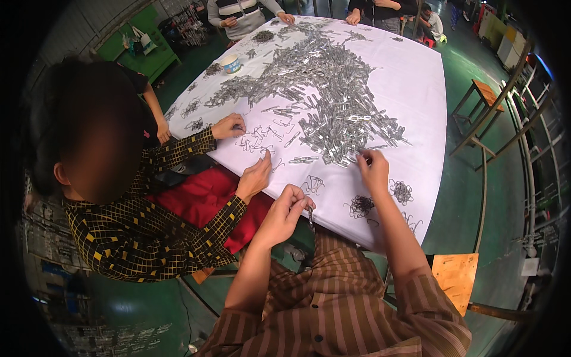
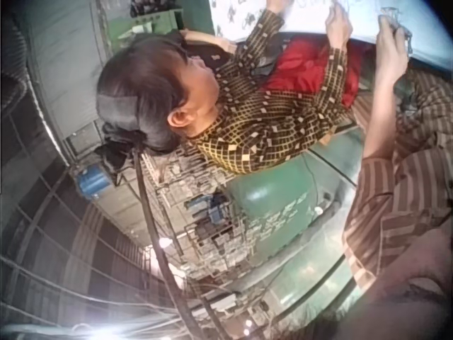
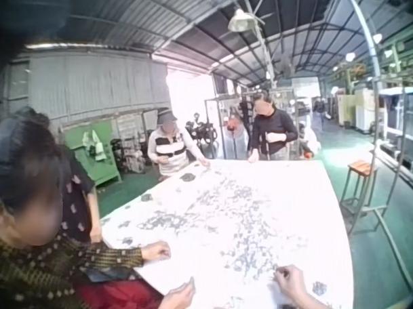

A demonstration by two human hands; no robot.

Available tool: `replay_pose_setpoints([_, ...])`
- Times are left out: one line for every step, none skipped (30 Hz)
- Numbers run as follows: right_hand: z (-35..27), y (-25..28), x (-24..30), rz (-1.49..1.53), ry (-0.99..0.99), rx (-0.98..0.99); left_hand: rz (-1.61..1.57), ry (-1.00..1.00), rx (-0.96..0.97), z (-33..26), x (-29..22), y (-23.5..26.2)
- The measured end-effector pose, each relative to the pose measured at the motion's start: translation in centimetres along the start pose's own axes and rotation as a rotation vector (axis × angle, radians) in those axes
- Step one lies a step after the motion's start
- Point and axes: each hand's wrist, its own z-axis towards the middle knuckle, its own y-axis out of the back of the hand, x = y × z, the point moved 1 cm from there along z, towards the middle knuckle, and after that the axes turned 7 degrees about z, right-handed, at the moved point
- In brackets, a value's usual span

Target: The person picks small metal clips and wire loops from a table, links them together by hand, and hangs the assembled units on a vertical rack. The person repeats this process, occasionally reaching to place finished items on the rack.

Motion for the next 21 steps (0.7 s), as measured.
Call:
replay_pose_setpoints([1.4, -0.1, -0.6, -0.149, 0.019, 0.032, 0.030, 0.004, 0.008, -0.1, -0.2, -0.1])
replay_pose_setpoints([2.3, -0.3, -1.3, -0.228, 0.092, 0.063, 0.024, -0.003, 0.001, -0.3, -0.2, -0.2])
replay_pose_setpoints([3.0, -0.7, -2.1, -0.307, 0.163, 0.091, 0.019, -0.011, -0.005, -0.3, -0.1, -0.3])
replay_pose_setpoints([3.4, -1.0, -2.9, -0.388, 0.234, 0.118, 0.014, -0.019, -0.009, -0.3, -0.1, -0.4])
replay_pose_setpoints([3.8, -1.2, -2.9, -0.412, 0.227, 0.185, 0.016, -0.017, -0.020, -0.4, -0.1, -0.4])
replay_pose_setpoints([4.0, -1.3, -3.0, -0.427, 0.189, 0.200, 0.019, -0.017, -0.029, -0.5, -0.2, -0.4])
replay_pose_setpoints([4.1, -1.3, -3.0, -0.443, 0.149, 0.214, 0.021, -0.017, -0.036, -0.5, -0.2, -0.3])
replay_pose_setpoints([4.0, -1.3, -2.9, -0.458, 0.108, 0.232, 0.033, -0.005, -0.033, -0.6, 0.0, -0.3])
replay_pose_setpoints([3.9, -1.1, -3.0, -0.445, 0.063, 0.241, 0.045, 0.006, -0.029, -0.7, 0.2, -0.3])
replay_pose_setpoints([3.8, -0.7, -3.1, -0.432, 0.016, 0.249, 0.056, 0.017, -0.022, -0.7, 0.4, -0.3])
replay_pose_setpoints([3.6, -0.3, -3.0, -0.421, -0.031, 0.257, 0.065, 0.039, -0.010, -0.8, 0.5, -0.4])
replay_pose_setpoints([3.2, 0.1, -3.0, -0.302, -0.118, 0.260, 0.073, 0.060, 0.004, -0.8, 0.6, -0.5])
replay_pose_setpoints([2.6, 0.5, -2.7, -0.183, -0.205, 0.260, 0.081, 0.080, 0.019, -0.8, 0.7, -0.5])
replay_pose_setpoints([2.0, 0.9, -2.4, -0.065, -0.288, 0.261, 0.083, 0.080, 0.014, -0.7, 0.9, -0.8])
replay_pose_setpoints([1.2, 1.1, -1.9, 0.119, -0.426, 0.302, 0.085, 0.086, 0.009, -0.7, 1.3, -1.2])
replay_pose_setpoints([0.2, 1.1, -1.2, 0.305, -0.562, 0.340, 0.088, 0.091, 0.004, -0.6, 1.5, -1.6])
replay_pose_setpoints([-0.8, 1.0, 0.0, 0.493, -0.695, 0.375, 0.110, 0.079, -0.002, -0.6, 1.4, -1.9])
replay_pose_setpoints([-1.9, 1.1, 1.5, 0.609, -0.735, 0.378, 0.133, 0.069, -0.004, -0.5, 1.3, -2.2])
replay_pose_setpoints([-2.9, 1.2, 2.8, 0.656, -0.746, 0.385, 0.156, 0.059, -0.008, -0.4, 1.2, -2.6])
replay_pose_setpoints([-3.8, 1.1, 3.9, 0.705, -0.754, 0.394, 0.169, 0.045, -0.029, -0.4, 1.1, -3.0])
replay_pose_setpoints([-4.5, 1.0, 4.9, 0.716, -0.728, 0.414, 0.181, 0.032, -0.052, -0.4, 1.0, -3.3])
